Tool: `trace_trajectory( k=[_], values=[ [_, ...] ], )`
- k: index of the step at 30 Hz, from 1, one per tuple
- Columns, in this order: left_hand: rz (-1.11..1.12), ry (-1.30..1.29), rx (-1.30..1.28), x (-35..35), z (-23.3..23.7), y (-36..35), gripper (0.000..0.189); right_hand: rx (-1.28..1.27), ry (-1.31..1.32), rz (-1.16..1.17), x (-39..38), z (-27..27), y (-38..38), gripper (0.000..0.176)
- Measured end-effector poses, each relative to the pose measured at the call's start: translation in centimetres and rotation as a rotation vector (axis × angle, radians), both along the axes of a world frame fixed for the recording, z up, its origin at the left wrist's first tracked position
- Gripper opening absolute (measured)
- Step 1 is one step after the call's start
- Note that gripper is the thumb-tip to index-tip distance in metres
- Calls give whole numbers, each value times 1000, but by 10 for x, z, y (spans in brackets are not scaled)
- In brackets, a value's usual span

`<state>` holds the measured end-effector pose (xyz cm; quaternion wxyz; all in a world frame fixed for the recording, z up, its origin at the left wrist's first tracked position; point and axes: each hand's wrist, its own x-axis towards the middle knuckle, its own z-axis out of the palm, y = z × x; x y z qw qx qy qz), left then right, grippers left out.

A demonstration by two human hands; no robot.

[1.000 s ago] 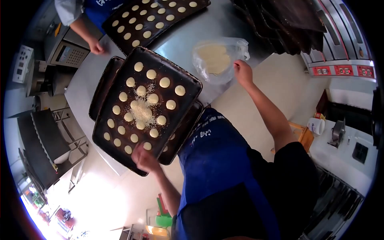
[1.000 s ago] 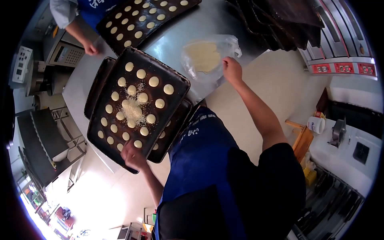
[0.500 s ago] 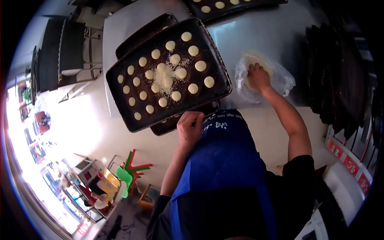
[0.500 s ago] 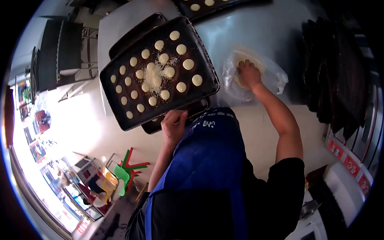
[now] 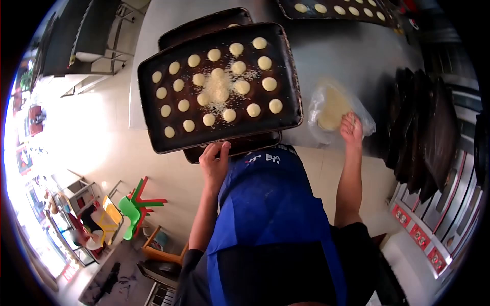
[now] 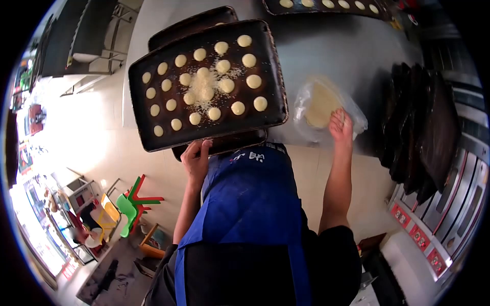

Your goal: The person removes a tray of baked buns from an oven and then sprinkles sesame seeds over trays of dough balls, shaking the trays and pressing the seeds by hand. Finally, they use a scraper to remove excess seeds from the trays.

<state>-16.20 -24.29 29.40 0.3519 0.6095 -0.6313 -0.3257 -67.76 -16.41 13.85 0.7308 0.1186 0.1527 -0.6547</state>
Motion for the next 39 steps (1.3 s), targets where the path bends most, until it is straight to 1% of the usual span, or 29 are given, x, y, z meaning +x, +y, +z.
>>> trace_trajectory(
  k=[2, 4, 6, 8, 10, 12, 14, 15, 16, 17, 19, 21, 22, 23, 25, 26, 27, 29, 30, 31, 32, 33, 34, 35, 36, 37, 38, 39],
  values=[
    [13, 3, -1, 11, 2, -3, 12, 112, 35, -73, 18, 50, 0, 30],
    [35, -23, 44, 22, 4, -2, 13, 94, 98, -27, 42, 96, -15, 30],
    [56, -1, 43, 33, 3, -6, 14, 65, 163, 2, 74, 130, -40, 31],
    [74, 22, 59, 47, 0, -5, 14, -92, 183, 222, 109, 152, -76, 33],
    [91, 77, 57, 62, -10, -7, 14, -175, 60, 369, 154, 169, -116, 35],
    [112, 94, 62, 75, -3, -8, 14, -185, 31, 481, 201, 184, -149, 35],
    [145, 84, 50, 91, -5, -11, 15, -167, 44, 567, 239, 176, -178, 34],
    [163, 98, 53, 99, -8, -10, 15, -112, 160, 574, 260, 177, -192, 31],
    [209, 121, 55, 108, -11, -10, 16, -57, 332, 590, 277, 163, -205, 28],
    [251, 141, 58, 114, -12, -7, 16, 70, 534, 581, 294, 147, -216, 23],
    [298, 134, 67, 127, -12, -4, 19, 145, 982, 518, 330, 129, -234, 25],
    [372, 207, 73, 141, -17, 1, 22, -12, 1513, 439, 348, 77, -249, 32],
    [392, 190, 61, 147, -16, 4, 23, -107, 1829, 446, 353, 76, -252, 35],
    [412, 196, 61, 152, -14, 7, 23, -123, 1834, 461, 357, 85, -253, 35],
    [466, 201, 89, 161, -12, 12, 24, -307, 2127, 419, 371, 134, -251, 33],
    [476, 192, 110, 166, -15, 16, 24, -332, 2258, 377, 379, 164, -249, 32],
    [484, 196, 109, 166, -19, 18, 24, -341, 2261, 381, 384, 179, -250, 32],
    [464, 197, 122, 165, -26, 18, 22, -387, 2376, 175, 391, 195, -252, 32],
    [407, 222, 166, 157, -16, 11, 20, -356, 2337, 103, 400, 194, -252, 32],
    [315, 255, 127, 147, -16, 2, 19, -357, 2338, 99, 401, 175, -256, 32],
    [184, 290, 190, 134, 9, -12, 19, -401, 2400, 281, 399, 140, -262, 32],
    [96, 413, 157, 119, 3, -18, 22, -435, 2450, 468, 398, 122, -261, 32],
    [-19, 549, 189, 104, 12, -26, 29, -481, 2491, 416, 398, 124, -259, 36],
    [-164, 542, 153, 91, 19, -35, 40, -509, 2497, 407, 399, 125, -266, 36],
    [-232, 596, 125, 74, 26, -41, 52, -430, 2434, 295, 398, 120, -267, 36],
    [-297, 762, 191, 54, 28, -46, 59, -337, 2362, 198, 398, 116, -260, 36],
    [-318, 837, 191, 35, 29, -53, 62, -347, 2362, 210, 398, 117, -257, 36],
    [-310, 891, 198, 15, 25, -63, 63, -119, 2012, 347, 400, 121, -258, 45]
  ],
)
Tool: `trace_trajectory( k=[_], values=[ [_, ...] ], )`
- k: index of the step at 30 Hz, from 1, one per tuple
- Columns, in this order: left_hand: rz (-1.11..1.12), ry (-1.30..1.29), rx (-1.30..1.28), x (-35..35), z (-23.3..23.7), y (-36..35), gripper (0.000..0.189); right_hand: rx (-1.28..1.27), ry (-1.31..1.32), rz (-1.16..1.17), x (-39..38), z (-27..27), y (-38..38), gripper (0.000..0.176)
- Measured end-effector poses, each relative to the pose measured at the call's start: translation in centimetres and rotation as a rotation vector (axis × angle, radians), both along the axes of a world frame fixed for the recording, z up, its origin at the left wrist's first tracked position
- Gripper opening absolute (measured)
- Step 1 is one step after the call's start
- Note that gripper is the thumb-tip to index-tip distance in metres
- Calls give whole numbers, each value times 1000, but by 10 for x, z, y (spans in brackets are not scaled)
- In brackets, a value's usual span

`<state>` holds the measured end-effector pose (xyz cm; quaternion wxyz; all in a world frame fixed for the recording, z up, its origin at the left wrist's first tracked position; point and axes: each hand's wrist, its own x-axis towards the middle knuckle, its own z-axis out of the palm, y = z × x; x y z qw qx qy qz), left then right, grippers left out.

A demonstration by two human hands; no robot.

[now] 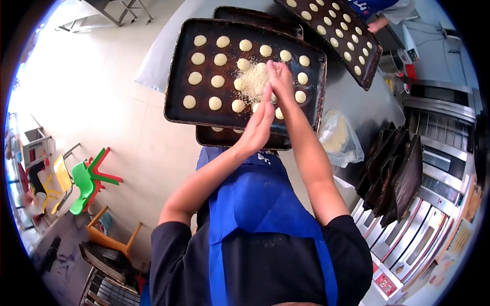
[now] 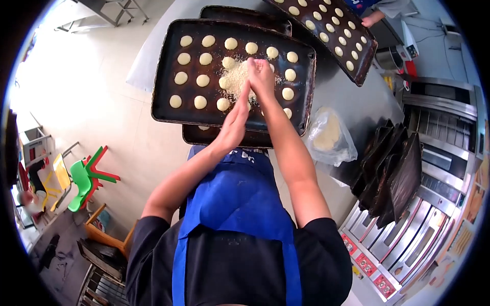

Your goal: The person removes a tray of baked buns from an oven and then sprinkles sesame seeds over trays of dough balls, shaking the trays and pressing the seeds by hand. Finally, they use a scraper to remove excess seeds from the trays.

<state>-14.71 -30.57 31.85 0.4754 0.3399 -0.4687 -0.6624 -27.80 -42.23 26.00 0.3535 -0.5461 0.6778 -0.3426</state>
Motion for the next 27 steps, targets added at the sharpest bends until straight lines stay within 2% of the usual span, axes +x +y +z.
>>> trace_trajectory(
  k=[2, 3, 4, 6, 8, 10, 11, 12, 13, 14, 15, 16, 18, 19, 20, 22, 24, 25, 26, 27],
  values=[
    [162, -86, -93, -36, -16, -25, 66, 477, -634, -245, 5, 14, 0, 68],
    [212, -99, -94, -47, -21, -38, 66, 577, -773, -239, 10, 24, 4, 96],
    [225, -74, -56, -54, -27, -48, 68, 571, -771, -237, 7, 25, 7, 96],
    [210, 1, 64, -57, -37, -68, 70, 401, -900, 8, 5, 33, 18, 108],
    [128, 126, 248, -49, -57, -87, 73, 330, -1058, 159, 8, 55, 35, 107],
    [39, 297, 478, -34, -85, -109, 76, 263, -914, 233, 13, 78, 44, 111],
    [189, 384, 588, -37, -88, -117, 75, 197, -850, 154, 22, 93, 49, 97],
    [336, 470, 699, -41, -89, -121, 74, 194, -852, 154, 24, 91, 48, 97],
    [432, 404, 770, -32, -31, -113, 76, 20, -658, 276, 24, 84, 44, 85],
    [411, 512, 696, -29, -47, -117, 81, -152, -458, 381, 24, 74, 41, 74],
    [411, 529, 751, -23, -34, -120, 86, -182, -100, 456, 20, 33, 30, 55],
    [406, 541, 810, -16, -20, -121, 91, -175, -325, 470, 14, 6, 27, 49],
    [359, 480, 768, 1, -21, -106, 93, 66, 463, 490, -2, 15, 29, 46],
    [396, 535, 758, 5, -14, -103, 91, -133, 487, 198, 6, 5, 36, 45],
    [494, 393, 735, 9, -12, -102, 84, -248, 320, 173, 11, 27, 41, 46],
    [524, 565, 772, 14, -35, -107, 80, -334, -326, 396, 23, 45, 44, 48],
    [494, 513, 774, 7, -3, -99, 76, -266, -237, 377, 38, 37, 57, 47],
    [249, 643, 662, 20, -54, -109, 82, -350, -201, 404, 29, 4, 41, 46],
    [295, 562, 763, 18, -18, -93, 80, -217, 202, 308, 16, -4, 35, 42],
    [292, 525, 736, 20, 9, -83, 81, -216, 94, 184, 10, 1, 32, 41]
  ],
)
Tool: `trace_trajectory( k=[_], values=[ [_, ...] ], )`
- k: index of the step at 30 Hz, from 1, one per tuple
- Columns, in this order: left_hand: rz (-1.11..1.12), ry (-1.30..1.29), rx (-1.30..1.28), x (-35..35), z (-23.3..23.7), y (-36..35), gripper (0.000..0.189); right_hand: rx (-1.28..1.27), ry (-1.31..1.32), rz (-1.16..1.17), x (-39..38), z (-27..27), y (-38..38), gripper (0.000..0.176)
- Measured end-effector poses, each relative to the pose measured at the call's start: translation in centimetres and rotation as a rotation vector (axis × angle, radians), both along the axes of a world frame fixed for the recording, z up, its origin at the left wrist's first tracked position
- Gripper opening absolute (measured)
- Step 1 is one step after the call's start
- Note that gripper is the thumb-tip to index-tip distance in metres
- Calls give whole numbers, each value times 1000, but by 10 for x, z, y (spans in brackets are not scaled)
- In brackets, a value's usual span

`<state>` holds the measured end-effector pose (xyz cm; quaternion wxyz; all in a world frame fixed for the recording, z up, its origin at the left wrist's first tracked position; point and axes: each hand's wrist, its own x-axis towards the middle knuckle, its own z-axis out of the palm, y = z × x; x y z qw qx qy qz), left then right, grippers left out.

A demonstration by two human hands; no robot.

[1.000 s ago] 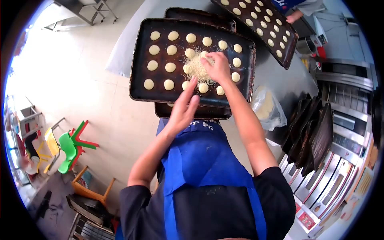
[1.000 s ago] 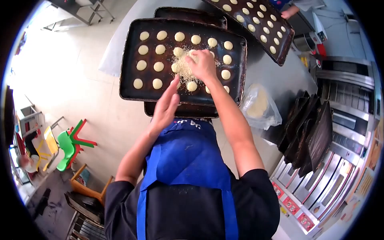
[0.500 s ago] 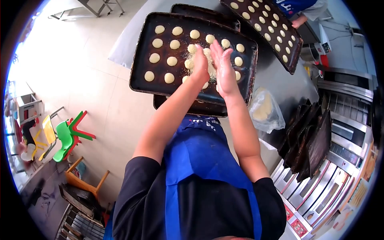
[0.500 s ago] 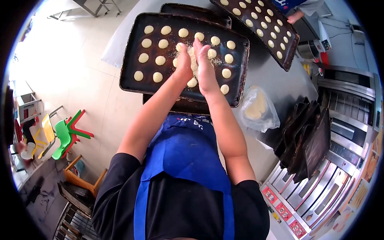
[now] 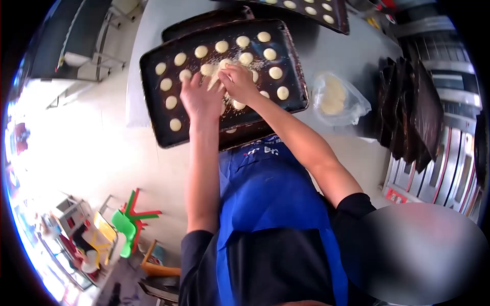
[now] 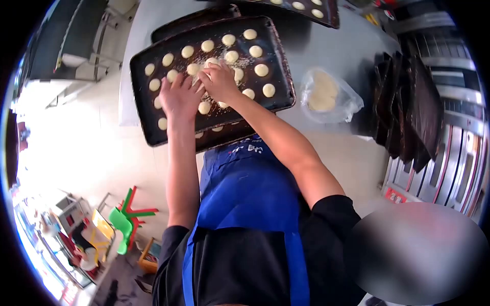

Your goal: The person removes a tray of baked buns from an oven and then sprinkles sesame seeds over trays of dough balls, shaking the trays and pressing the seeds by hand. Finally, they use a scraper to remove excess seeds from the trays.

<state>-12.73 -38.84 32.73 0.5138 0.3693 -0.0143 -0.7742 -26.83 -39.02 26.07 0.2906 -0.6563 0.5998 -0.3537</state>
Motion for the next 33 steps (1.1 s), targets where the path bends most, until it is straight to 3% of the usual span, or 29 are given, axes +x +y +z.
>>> trace_trajectory(
  k=[2, 3, 4, 5, 7, 9, 10, 11, 13, 14, 15, 17, 18, 19, 21, 22, 23, 25, 27, 28, 30, 33],
  values=[
    [61, -113, 25, -5, 12, 0, 77, -3, -305, -110, 8, 32, 10, 40],
    [136, -191, 73, -6, 8, -1, 75, -128, -447, 4, 18, 42, 19, 42],
    [86, -52, -58, 7, -45, -13, 65, -148, -395, 117, 29, 43, 32, 42],
    [131, -2, 95, -3, -36, -10, 57, -179, -341, 232, 35, 42, 36, 43],
    [2, -5, -1, 12, -63, -16, 53, -246, -361, 234, 16, 21, 13, 45],
    [94, -180, 78, -16, 26, 12, 50, 243, 222, 102, -10, 21, 0, 49],
    [122, -258, 55, -16, 33, 15, 58, -68, -108, -101, 1, 24, 13, 49],
    [121, -255, 50, -7, 5, 6, 58, -73, -106, -103, 8, 32, 17, 49],
    [-60, -186, -399, 29, -72, -9, 56, -350, -425, 234, 28, 51, 33, 49],
    [99, 77, 0, 1, -15, 5, 50, -125, -544, 203, 39, 41, 45, 50],
    [78, 77, -5, 0, 1, 11, 50, -136, -542, 184, 33, 29, 40, 50],
    [15, -102, -12, -3, 21, 24, 46, -91, 198, -21, 8, 9, 28, 56],
    [56, -185, -92, -4, 39, 31, 49, -116, 181, -77, -2, 6, 27, 63],
    [95, -277, -166, 4, 52, 42, 54, -372, 17, -156, -5, 14, 32, 48],
    [285, -569, -292, 34, 39, 47, 59, -320, -156, -72, -18, 44, 60, 40],
    [327, -705, -259, 58, 20, 49, 63, -120, -118, 26, -29, 53, 72, 36],
    [392, -845, -231, 80, 6, 50, 67, -77, -150, 7, -31, 41, 84, 38],
    [402, -816, -205, 98, 9, 61, 68, -144, -124, -109, -37, 27, 103, 33],
    [447, -843, -264, 111, -12, 73, 67, 114, -239, -64, -51, 35, 116, 32],
    [455, -793, -268, 114, -21, 81, 65, -44, -159, -121, -48, 31, 119, 35],
    [401, -854, -297, 126, -49, 95, 54, -49, -40, -154, -45, 47, 119, 36],
    [436, -811, -194, 104, -36, 91, 52, 52, -319, -16, -48, 79, 124, 36]
  ],
)
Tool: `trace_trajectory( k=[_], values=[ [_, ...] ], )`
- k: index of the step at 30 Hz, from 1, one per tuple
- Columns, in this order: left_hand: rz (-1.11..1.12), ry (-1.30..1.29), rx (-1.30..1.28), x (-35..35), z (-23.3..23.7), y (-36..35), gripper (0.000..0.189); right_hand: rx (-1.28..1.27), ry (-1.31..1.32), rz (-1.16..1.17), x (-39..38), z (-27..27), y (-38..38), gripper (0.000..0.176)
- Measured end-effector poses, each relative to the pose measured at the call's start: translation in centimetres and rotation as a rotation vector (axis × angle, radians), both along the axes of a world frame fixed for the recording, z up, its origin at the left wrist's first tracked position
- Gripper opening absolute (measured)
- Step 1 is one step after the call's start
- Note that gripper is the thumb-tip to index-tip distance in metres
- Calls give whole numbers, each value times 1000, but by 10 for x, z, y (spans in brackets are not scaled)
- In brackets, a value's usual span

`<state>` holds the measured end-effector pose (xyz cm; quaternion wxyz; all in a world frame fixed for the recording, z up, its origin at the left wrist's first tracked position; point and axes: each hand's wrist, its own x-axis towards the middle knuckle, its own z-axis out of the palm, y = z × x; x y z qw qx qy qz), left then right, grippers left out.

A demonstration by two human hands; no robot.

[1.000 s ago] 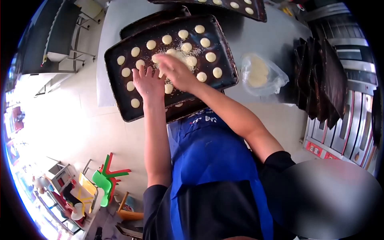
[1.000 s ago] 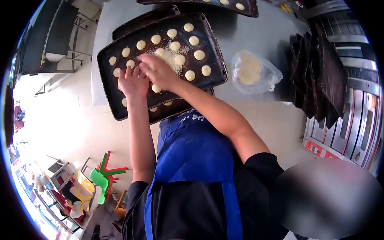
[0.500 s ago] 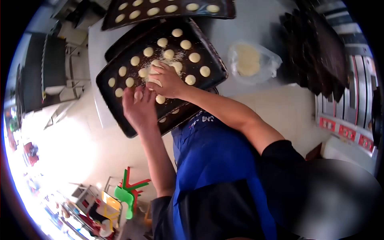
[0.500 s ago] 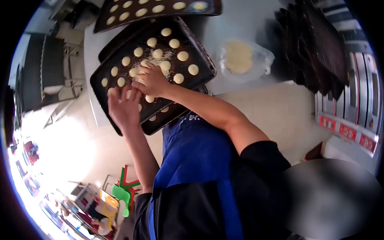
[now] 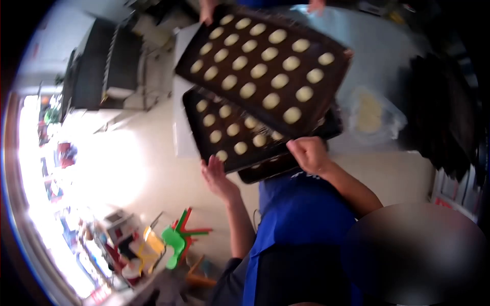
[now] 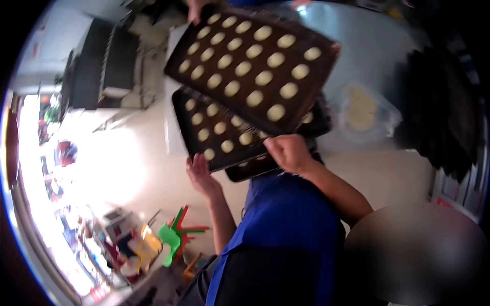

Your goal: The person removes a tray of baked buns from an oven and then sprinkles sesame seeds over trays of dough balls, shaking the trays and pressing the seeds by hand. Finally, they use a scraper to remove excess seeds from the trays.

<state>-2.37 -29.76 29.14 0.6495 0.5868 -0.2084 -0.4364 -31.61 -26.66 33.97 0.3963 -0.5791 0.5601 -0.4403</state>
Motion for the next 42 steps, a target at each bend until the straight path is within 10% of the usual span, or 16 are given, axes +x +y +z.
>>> trace_trajectory(
  k=[10, 14, 16, 20, 24, 28, 31, 34, 42],
  values=[
    [-50, -125, -101, -44, 26, -4, 37, -323, 28, -149, -21, 128, -20, 41],
    [-303, -260, -29, -93, 55, -17, 44, -187, 384, -102, 6, 43, -68, 31],
    [-434, -1155, -272, -93, 35, -30, 61, -515, 535, 126, 1, -20, -68, 16],
    [-673, -608, -32, -84, 20, -20, 55, 246, 322, 111, 5, -7, -42, 41],
    [-691, -665, 182, -85, 39, -23, 41, 237, 106, 81, 5, -18, -48, 46],
    [-609, -973, -218, -86, 34, -24, 41, -290, 381, 128, -9, -33, -48, 40],
    [-523, -751, 98, -54, 22, -25, 35, -107, 414, -295, -43, -36, -45, 24],
    [-217, -1164, 307, -10, -3, -41, 25, -105, 838, -658, -83, -58, -62, 15],
    [-404, -1408, 608, 18, -42, -94, 57, -19, 630, -343, -121, -103, -122, 40]
  ],
)
